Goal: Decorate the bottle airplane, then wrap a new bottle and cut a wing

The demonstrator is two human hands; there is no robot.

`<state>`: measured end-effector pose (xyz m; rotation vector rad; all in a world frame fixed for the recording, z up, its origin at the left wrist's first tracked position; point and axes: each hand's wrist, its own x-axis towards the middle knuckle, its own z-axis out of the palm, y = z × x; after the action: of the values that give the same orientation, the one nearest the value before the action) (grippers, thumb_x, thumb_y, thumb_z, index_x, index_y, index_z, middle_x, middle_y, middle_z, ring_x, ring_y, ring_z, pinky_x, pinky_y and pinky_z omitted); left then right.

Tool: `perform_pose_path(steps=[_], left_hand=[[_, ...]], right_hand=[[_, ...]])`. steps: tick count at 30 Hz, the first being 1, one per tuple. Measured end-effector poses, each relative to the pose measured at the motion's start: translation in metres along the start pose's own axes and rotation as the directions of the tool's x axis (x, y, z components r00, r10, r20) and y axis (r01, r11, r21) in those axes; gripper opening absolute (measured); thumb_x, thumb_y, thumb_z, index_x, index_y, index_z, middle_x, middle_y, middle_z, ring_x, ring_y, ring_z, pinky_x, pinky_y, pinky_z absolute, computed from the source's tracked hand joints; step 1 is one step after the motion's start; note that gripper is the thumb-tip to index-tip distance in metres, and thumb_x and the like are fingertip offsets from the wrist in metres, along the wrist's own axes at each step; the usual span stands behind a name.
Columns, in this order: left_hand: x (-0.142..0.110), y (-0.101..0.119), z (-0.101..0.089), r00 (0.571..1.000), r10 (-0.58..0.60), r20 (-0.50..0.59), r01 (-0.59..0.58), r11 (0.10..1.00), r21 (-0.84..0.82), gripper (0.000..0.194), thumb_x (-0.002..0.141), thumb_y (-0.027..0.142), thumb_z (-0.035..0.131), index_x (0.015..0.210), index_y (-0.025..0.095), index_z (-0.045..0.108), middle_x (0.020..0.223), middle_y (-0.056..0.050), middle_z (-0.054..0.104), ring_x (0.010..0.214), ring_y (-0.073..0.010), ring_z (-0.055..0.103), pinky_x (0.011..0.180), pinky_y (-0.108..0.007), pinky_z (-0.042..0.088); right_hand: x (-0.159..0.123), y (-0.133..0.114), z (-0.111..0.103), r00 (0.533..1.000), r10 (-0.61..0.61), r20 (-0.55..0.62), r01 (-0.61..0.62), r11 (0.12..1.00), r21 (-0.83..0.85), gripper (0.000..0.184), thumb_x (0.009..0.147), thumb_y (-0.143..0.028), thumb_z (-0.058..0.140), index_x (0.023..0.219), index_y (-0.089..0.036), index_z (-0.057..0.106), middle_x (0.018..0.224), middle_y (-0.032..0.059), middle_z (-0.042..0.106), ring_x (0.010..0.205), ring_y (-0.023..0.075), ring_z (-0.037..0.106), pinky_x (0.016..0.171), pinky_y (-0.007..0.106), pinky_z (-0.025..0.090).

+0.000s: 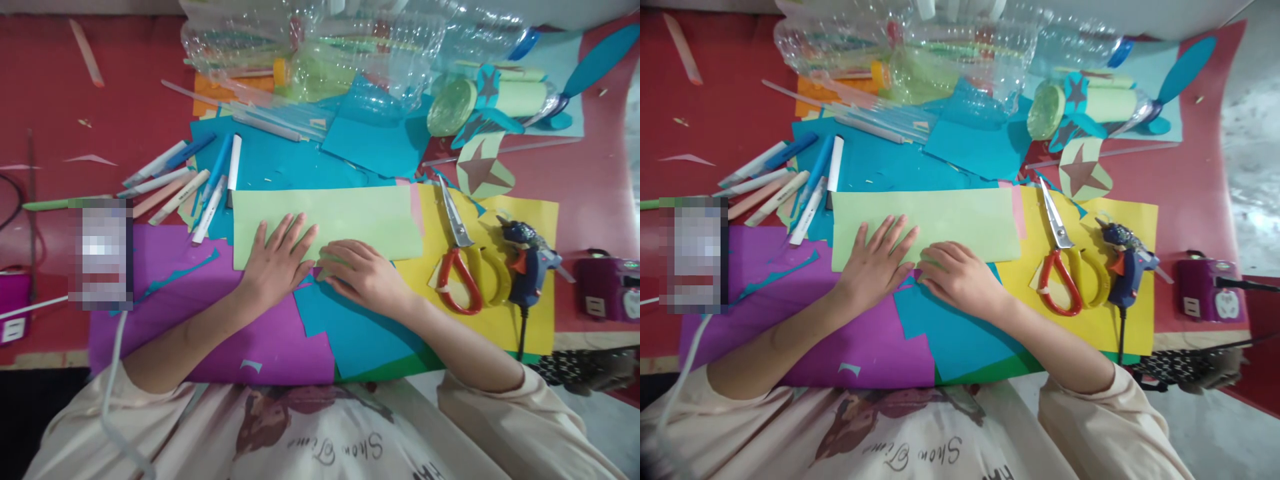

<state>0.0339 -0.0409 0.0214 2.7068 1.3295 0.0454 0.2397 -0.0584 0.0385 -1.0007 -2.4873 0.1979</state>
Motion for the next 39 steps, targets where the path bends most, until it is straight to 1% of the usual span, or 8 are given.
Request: perform_pose_path(steps=[10,15,21,27,31,33,38,39], left_hand=[[0.000,0.002,-0.003,0.999,-0.022,0.046,0.023,1.000,-0.009,0.055,0.099,0.041,0.031,0.149,0.018,0.029,0.153,-0.018,0.030,0.143,-0.0349,0.029,0.110,-0.065,0.024],[0.001,0.002,-0.003,0.998,-0.027,0.054,0.026,1.000,0.009,0.056,0.098,0.042,0.032,0.149,0.018,0.028,0.153,-0.018,0.030,0.143,-0.0346,0.029,0.110,-0.064,0.025],[0.001,0.001,-0.005,0.997,-0.029,0.073,0.028,1.000,0.004,0.057,0.098,0.040,0.035,0.149,0.018,0.027,0.154,-0.017,0.030,0.143,-0.0351,0.028,0.111,-0.064,0.023],[0.001,0.001,-0.006,0.996,-0.026,0.087,0.024,0.999,0.027,0.058,0.098,0.043,0.037,0.149,0.019,0.026,0.154,-0.018,0.030,0.143,-0.0346,0.029,0.111,-0.063,0.025],[0.001,0.003,-0.005,0.997,-0.030,0.078,0.028,0.999,0.019,0.057,0.098,0.042,0.035,0.149,0.019,0.027,0.153,-0.018,0.031,0.143,-0.0340,0.028,0.111,-0.063,0.024],[0.001,0.002,-0.005,0.997,-0.028,0.072,0.027,1.000,0.008,0.056,0.098,0.041,0.036,0.149,0.019,0.027,0.154,-0.017,0.031,0.144,-0.0335,0.027,0.112,-0.063,0.023],[0.000,0.001,-0.004,0.998,-0.024,0.054,0.023,1.000,0.015,0.056,0.098,0.041,0.035,0.150,0.019,0.025,0.154,-0.017,0.030,0.144,-0.0328,0.027,0.112,-0.062,0.023],[0.000,0.001,-0.003,0.999,-0.022,0.049,0.020,0.999,0.027,0.056,0.099,0.041,0.033,0.150,0.019,0.025,0.154,-0.017,0.031,0.144,-0.0329,0.027,0.112,-0.062,0.023]], right_hand=[[-0.001,-0.005,-0.007,0.986,0.055,0.155,-0.059,0.998,0.021,0.029,0.095,-0.031,0.044,0.099,-0.019,0.070,0.112,0.0112,0.070,0.105,0.0229,0.065,0.085,0.040,0.056],[-0.004,-0.009,-0.018,0.961,0.066,0.269,-0.065,0.998,-0.013,0.031,0.094,-0.031,0.045,0.111,-0.015,0.066,0.120,0.0135,0.066,0.109,0.0262,0.063,0.089,0.043,0.056],[-0.011,-0.013,-0.030,0.941,0.118,0.317,-0.094,0.991,-0.092,0.033,0.093,-0.030,0.049,0.113,-0.010,0.064,0.123,0.0145,0.065,0.111,0.0266,0.062,0.094,0.043,0.055],[-0.043,-0.012,-0.047,0.931,0.202,0.303,-0.125,0.958,-0.257,0.034,0.094,-0.034,0.044,0.108,-0.012,0.066,0.119,0.0140,0.067,0.106,0.0268,0.065,0.087,0.044,0.056],[-0.045,0.018,-0.064,0.916,0.244,0.318,-0.125,0.928,-0.351,0.033,0.093,-0.036,0.045,0.080,-0.019,0.070,0.093,0.0101,0.074,0.080,0.0255,0.069,0.066,0.040,0.054],[-0.028,0.047,-0.069,0.898,0.346,0.272,-0.241,0.904,-0.353,0.031,0.091,-0.034,0.047,0.075,-0.017,0.068,0.081,0.0102,0.074,0.072,0.0252,0.067,0.065,0.040,0.053],[0.024,0.120,-0.069,0.685,0.713,0.151,-0.580,0.659,-0.478,0.029,0.087,-0.006,0.042,0.098,-0.005,0.069,0.110,0.0229,0.068,0.110,0.0337,0.060,0.089,0.045,0.047],[0.030,0.131,-0.070,0.675,0.725,0.134,-0.600,0.646,-0.471,0.032,0.086,-0.004,0.042,0.107,-0.002,0.066,0.116,0.0250,0.065,0.114,0.0332,0.058,0.090,0.044,0.046]])
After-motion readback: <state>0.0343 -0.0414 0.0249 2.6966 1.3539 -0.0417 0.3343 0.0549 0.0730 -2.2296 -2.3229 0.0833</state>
